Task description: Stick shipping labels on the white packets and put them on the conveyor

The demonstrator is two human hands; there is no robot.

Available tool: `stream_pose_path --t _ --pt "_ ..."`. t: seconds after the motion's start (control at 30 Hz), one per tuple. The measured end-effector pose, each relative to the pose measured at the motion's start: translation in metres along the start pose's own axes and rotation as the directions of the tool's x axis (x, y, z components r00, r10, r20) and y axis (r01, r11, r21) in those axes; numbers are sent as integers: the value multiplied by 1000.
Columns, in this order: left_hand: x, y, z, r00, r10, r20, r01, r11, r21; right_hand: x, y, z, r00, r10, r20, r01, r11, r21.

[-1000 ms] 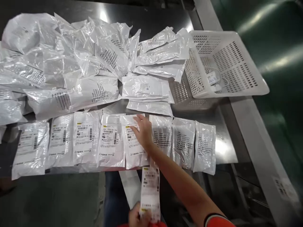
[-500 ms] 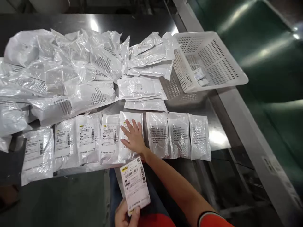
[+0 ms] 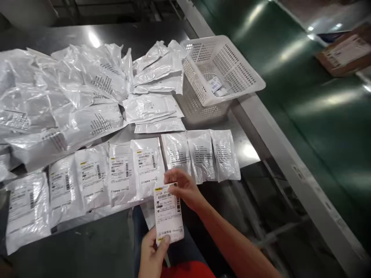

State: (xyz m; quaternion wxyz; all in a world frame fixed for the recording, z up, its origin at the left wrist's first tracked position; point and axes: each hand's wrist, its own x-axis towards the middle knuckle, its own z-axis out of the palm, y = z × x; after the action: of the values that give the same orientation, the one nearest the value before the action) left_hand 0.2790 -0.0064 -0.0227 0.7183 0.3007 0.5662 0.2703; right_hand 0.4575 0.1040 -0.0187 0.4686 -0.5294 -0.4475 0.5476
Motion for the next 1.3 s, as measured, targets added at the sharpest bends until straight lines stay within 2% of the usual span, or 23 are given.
stream_pose_path --t 0.07,0.1,0.17,0.23,0.27,0.33,0.37,0.43,0.47,0.53,0.6,0.63,0.7,0.77,0.87,0.93,1.0,1.1,1.17,1.23,1.3 --pt "10 -3 7 992 -41 122 31 996 81 -7 -6 -10 998 -10 -64 7 998 -60" --pt "15 -4 11 991 -45 129 25 988 151 -11 -7 -14 996 -20 -81 11 995 -102" --pt "25 1 17 1000 27 6 -28 954 298 -18 -6 -20 996 -40 -76 26 984 -174" --pt "36 14 24 983 138 -124 -81 921 381 -25 -4 -25 996 -72 -54 56 967 -247" --pt "43 22 28 978 157 -139 -92 918 385 -27 -3 -28 995 -91 -39 76 956 -282" --pt "54 36 36 988 120 -96 -80 934 347 -28 0 -34 992 -122 -33 104 936 -336" --pt "60 41 39 992 93 -81 -63 946 317 -26 2 -38 989 -135 -63 103 924 -369" --pt "67 44 46 990 68 -123 -34 964 263 -18 10 -51 971 -177 -164 74 865 -497" --pt "69 42 48 985 68 -155 -28 968 249 -13 15 -59 954 -204 -218 35 802 -596" --pt "70 36 51 978 74 -194 -26 971 238 -4 31 -78 929 -259 -264 -63 593 -803" --pt "67 31 55 981 69 -184 -27 974 224 1 48 -101 941 -266 -208 -108 346 -932" --pt "66 30 58 984 59 -169 -22 977 212 2 56 -113 953 -253 -165 -100 251 -963" --pt "65 31 67 991 38 -131 -11 980 199 -1 67 -136 971 -226 -76 -44 143 -989" --pt "68 34 78 996 52 -79 -34 975 218 -5 70 -156 974 -225 -37 -15 99 -995" --pt "83 38 91 988 148 43 -154 940 304 -5 63 -175 967 -250 -46 -30 68 -997" --pt "93 38 95 984 160 74 -176 918 354 -2 54 -174 962 -266 -55 -38 71 -997" --pt "99 35 93 990 139 32 -142 926 349 3 49 -161 966 -257 -13 13 102 -995" --pt "97 29 86 991 134 -28 -121 951 284 10 52 -128 968 -194 161 195 169 -966" --pt "92 26 81 992 109 -64 -92 971 222 13 59 -106 958 -159 240 271 212 -939" --pt "87 24 77 990 71 -123 -54 989 137 14 63 -92 961 -135 243 271 260 -927" --pt "83 26 76 986 36 -162 -26 998 63 11 58 -86 973 -135 188 225 354 -908"
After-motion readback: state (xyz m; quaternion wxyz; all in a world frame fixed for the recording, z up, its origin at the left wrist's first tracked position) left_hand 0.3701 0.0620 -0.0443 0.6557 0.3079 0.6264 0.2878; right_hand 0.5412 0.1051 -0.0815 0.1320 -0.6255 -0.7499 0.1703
